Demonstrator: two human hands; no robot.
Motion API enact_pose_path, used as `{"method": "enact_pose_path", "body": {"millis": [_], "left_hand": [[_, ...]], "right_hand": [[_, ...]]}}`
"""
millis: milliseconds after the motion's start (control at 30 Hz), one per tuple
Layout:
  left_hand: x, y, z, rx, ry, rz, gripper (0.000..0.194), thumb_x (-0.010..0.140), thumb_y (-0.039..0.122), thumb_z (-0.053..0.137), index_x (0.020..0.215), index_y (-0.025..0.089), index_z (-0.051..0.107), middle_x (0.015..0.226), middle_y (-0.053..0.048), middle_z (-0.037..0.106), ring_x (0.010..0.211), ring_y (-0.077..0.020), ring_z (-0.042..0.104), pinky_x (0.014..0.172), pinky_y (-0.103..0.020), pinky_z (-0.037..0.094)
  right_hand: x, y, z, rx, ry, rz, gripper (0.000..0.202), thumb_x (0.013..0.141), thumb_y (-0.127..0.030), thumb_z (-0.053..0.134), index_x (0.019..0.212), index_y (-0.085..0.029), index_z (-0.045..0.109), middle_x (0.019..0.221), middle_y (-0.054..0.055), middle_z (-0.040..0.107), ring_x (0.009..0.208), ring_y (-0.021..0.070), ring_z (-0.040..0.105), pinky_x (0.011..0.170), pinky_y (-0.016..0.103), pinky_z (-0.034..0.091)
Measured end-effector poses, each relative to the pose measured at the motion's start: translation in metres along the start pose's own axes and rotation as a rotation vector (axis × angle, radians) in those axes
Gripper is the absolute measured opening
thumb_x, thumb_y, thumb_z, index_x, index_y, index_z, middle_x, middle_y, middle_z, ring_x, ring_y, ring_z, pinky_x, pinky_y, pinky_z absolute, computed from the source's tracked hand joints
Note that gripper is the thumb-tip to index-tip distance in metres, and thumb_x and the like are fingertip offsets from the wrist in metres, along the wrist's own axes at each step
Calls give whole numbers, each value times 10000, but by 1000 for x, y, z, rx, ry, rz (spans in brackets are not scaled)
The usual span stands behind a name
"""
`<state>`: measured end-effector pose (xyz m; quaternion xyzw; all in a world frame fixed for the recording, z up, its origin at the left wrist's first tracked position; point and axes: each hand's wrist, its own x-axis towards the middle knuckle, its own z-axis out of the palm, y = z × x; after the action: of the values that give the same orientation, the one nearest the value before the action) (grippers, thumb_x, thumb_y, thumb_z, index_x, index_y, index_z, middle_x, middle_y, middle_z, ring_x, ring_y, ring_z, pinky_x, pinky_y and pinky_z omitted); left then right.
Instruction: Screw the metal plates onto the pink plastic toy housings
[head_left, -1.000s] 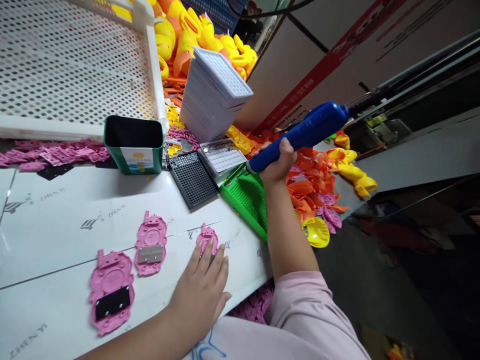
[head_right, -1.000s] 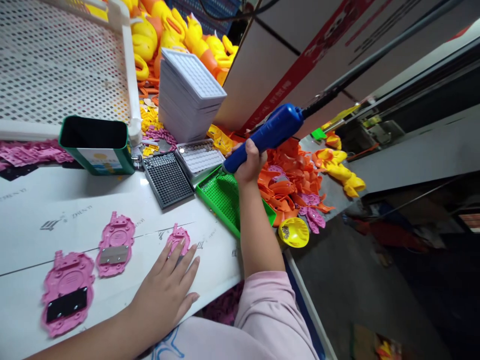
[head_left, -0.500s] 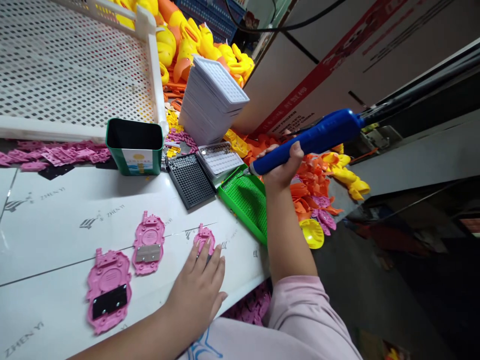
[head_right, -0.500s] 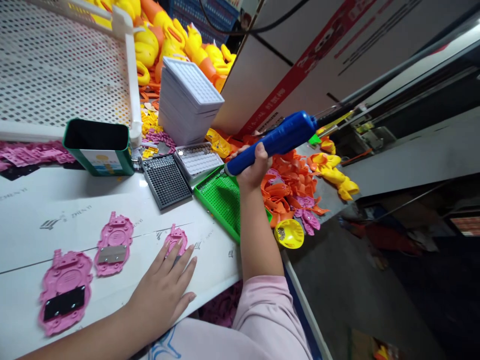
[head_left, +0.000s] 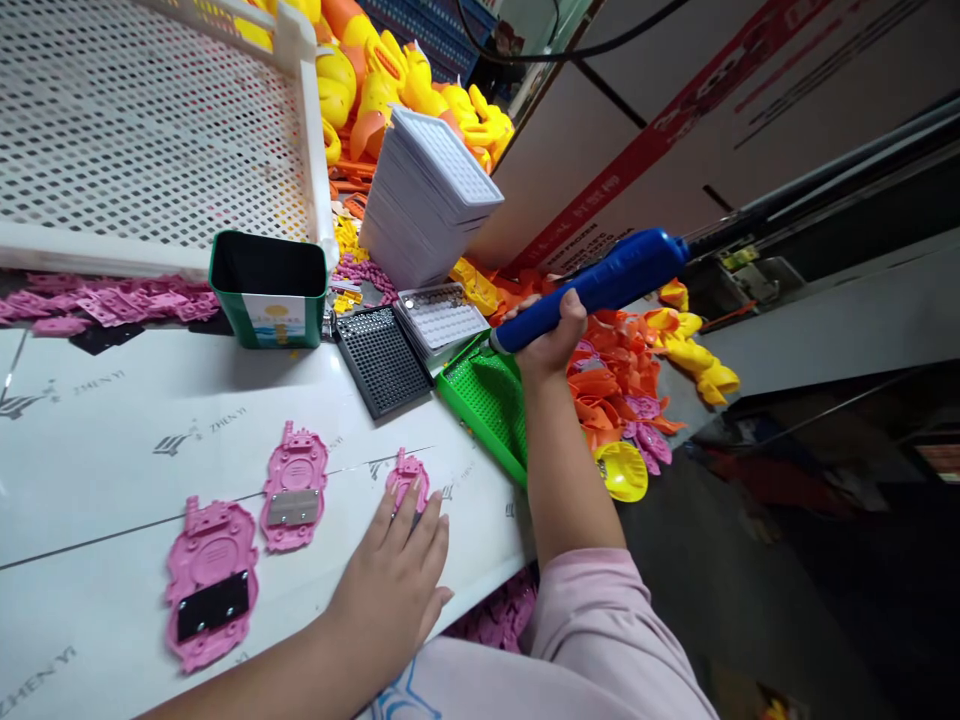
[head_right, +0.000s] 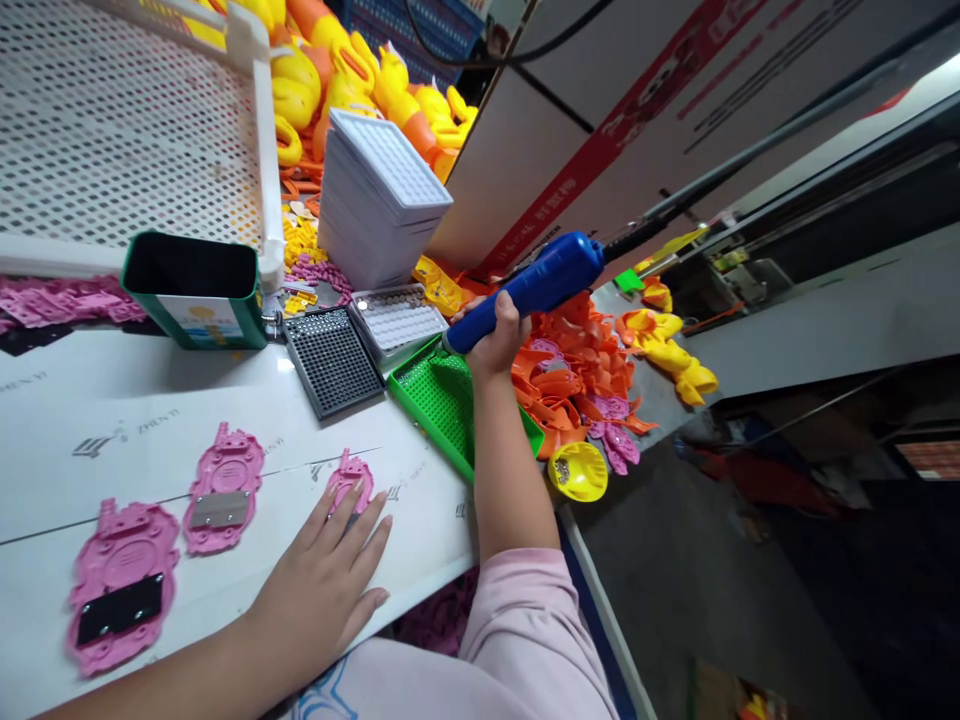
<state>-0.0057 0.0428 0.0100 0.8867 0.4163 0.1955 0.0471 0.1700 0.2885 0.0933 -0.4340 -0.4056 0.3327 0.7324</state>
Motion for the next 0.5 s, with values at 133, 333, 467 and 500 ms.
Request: {"method": "enact_pose_path", "body": {"millis": [133, 333, 467, 500], "left_hand": [[-1, 0, 0, -3, -15, -6, 530, 905, 587, 497, 1222, 203, 680, 1352, -106, 606, 1275, -351, 484, 1141, -505, 120], [-2, 0, 2, -15, -70, -1, 543, 923, 582, 465, 1273, 208, 644, 1379, -114, 582, 1278, -346, 484, 1126, -510, 181], [-2, 0, 2, -17, -29, -6, 539, 914, 581, 488, 1250, 197, 661, 1369, -116, 591, 1260, -341, 503, 1133, -501, 162], [-2, 0, 2, -18, -17, -7, 536, 912, 580, 493, 1240, 194, 667, 1363, -115, 596, 1255, -340, 507, 1136, -499, 154]], "right_hand": [[1, 0, 2, -22, 8, -2, 349, 625, -562, 568, 735, -241, 488, 468, -100, 529, 384, 109, 554, 395, 245, 463], [3, -1, 0, 0, 51, -5, 317, 631, -557, 539, 675, -249, 476, 466, -96, 539, 375, 108, 546, 386, 248, 462], [3, -2, -3, 4, 36, 10, 334, 649, -568, 543, 660, -242, 469, 496, -80, 545, 396, 108, 560, 393, 250, 468], [3, -3, -4, 10, 35, 13, 340, 653, -570, 547, 673, -240, 467, 503, -79, 542, 400, 107, 561, 396, 247, 467]]}}
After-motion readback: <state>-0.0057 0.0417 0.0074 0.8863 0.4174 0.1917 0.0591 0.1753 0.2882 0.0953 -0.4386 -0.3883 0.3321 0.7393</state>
